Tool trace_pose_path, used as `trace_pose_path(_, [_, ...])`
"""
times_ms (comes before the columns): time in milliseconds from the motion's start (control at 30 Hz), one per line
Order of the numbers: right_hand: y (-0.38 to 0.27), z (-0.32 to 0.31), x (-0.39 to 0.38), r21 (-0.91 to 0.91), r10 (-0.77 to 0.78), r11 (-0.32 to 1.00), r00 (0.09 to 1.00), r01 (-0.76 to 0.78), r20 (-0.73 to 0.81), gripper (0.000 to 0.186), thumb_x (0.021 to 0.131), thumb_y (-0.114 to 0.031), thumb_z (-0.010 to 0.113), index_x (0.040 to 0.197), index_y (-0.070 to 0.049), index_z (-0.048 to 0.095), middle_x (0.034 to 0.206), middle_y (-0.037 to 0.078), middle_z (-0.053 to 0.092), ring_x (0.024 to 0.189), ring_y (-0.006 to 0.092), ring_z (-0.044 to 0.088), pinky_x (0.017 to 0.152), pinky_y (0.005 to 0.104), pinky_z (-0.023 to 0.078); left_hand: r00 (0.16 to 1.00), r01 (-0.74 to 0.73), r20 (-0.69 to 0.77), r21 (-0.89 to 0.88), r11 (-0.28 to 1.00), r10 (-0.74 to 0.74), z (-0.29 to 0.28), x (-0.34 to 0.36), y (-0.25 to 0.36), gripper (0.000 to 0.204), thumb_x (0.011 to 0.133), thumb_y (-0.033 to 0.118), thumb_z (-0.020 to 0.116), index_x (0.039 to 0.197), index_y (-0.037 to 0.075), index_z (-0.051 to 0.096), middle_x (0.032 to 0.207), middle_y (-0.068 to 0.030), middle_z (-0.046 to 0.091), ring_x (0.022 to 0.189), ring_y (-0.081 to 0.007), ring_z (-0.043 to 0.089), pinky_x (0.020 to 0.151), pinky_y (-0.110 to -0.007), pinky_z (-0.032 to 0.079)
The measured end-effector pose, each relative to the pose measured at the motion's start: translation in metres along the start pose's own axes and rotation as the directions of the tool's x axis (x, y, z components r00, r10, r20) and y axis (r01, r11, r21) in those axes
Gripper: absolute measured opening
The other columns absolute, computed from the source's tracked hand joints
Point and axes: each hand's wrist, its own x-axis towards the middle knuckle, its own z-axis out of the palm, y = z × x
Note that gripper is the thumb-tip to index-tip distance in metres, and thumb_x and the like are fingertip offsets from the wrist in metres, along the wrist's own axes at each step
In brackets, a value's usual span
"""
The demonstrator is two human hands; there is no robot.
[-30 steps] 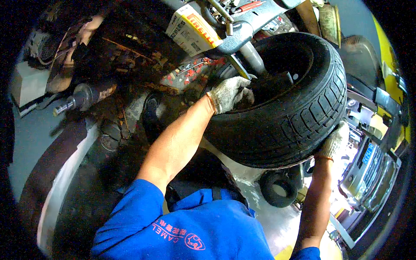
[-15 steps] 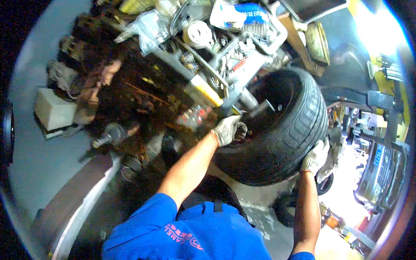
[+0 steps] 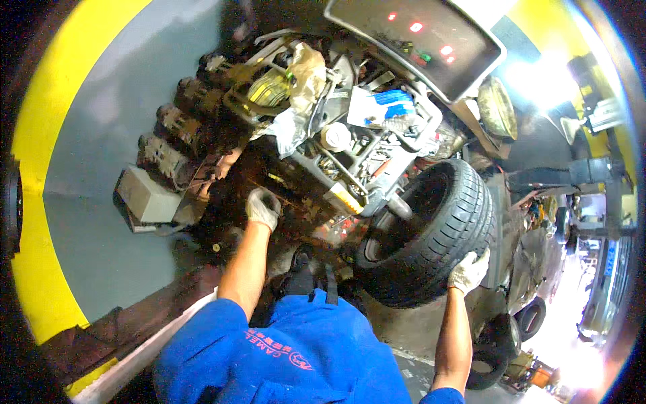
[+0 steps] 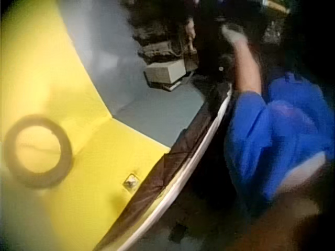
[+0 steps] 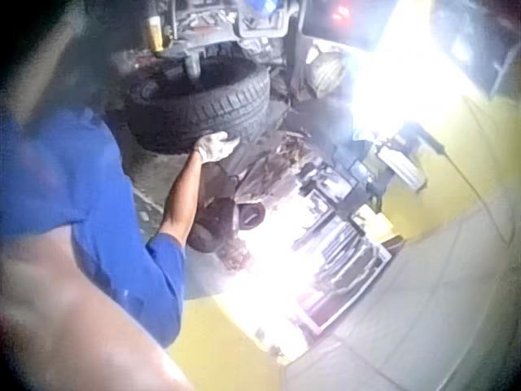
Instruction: The person operates a tire changing machine to mount a tire onto a wheel rim. They secure the tire with a metal clamp, adjust the machine's digital settings, and use a lever to press the tire bead onto the rim. The person then manually rotates and pushes the tire to ensure it is fully seated on the rim.
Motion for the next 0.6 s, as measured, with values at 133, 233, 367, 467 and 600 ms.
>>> trace_pose_path(133, [-0.015,0.0,-0.002,0.019,0.011,1.0,1.0,-0.012,0.008,0.055,0.104,-0.027,0.058,0.153,-0.004,0.055,0.135,0.026,0.067,0.122,0.0432,0.063,0.108,0.0496,0.047,0.869,-0.482,0.254,0.245,0.841,0.424,0.1,0.045,0.073,0.014,0.098,0.017,0.072,0.098,0.004,0.067,0.091,-0.0052,0.068,0.075,-0.0157,0.065,0.063,-0.031,0.053])
trace_pose_path(233, [-0.021,-0.007,-0.004,0.004,0.038,0.999,0.999,-0.038,-0.007,0.055,0.103,-0.026,0.058,0.152,-0.002,0.056,0.134,0.026,0.067,0.122,0.0434,0.063,0.108,0.0497,0.047,0.582,-0.673,0.617,0.731,-0.113,0.53,0.193,0.03,0.074,0.058,0.09,0.043,0.077,0.14,0.013,0.069,0.125,-0.027,0.072,0.121,-0.0437,0.068,0.105,-0.052,0.053])
trace_pose_path(367, [-0.023,-0.008,-0.004,0.019,0.041,0.999,0.999,-0.04,-0.032,0.055,0.102,-0.026,0.06,0.152,-0.002,0.056,0.135,0.026,0.067,0.123,0.043,0.063,0.108,0.0495,0.047,0.674,-0.336,0.678,0.634,-0.697,0.292,0.257,0.005,0.054,0.1,0.087,0.072,0.068,0.168,0.023,0.037,0.167,-0.0298,0.04,0.148,-0.0492,0.046,0.121,-0.06,0.038])
trace_pose_path(467, [-0.037,-0.01,-0.01,0.053,0.088,0.995,0.996,-0.089,0.029,0.056,0.1,-0.023,0.062,0.151,0.0,0.057,0.14,0.025,0.066,0.127,0.0425,0.062,0.111,0.0491,0.047,0.871,-0.226,0.461,0.684,-0.693,0.17,0.27,0.055,0.047,0.124,0.084,0.081,0.068,0.176,0.018,0.012,0.17,-0.0269,0.039,0.154,-0.0439,0.043,0.122,-0.056,0.038])
trace_pose_path(600, [-0.032,-0.009,-0.011,0.083,0.07,0.994,0.997,-0.072,0.028,0.056,0.1,-0.021,0.062,0.152,0.001,0.057,0.148,0.025,0.063,0.134,0.0416,0.06,0.117,0.0474,0.044,0.804,-0.249,0.557,0.63,-0.735,0.206,0.272,0.09,0.038,0.134,0.078,0.073,0.079,0.175,0.012,0.011,0.174,-0.0225,0.033,0.152,-0.0423,0.046,0.12,-0.053,0.043])
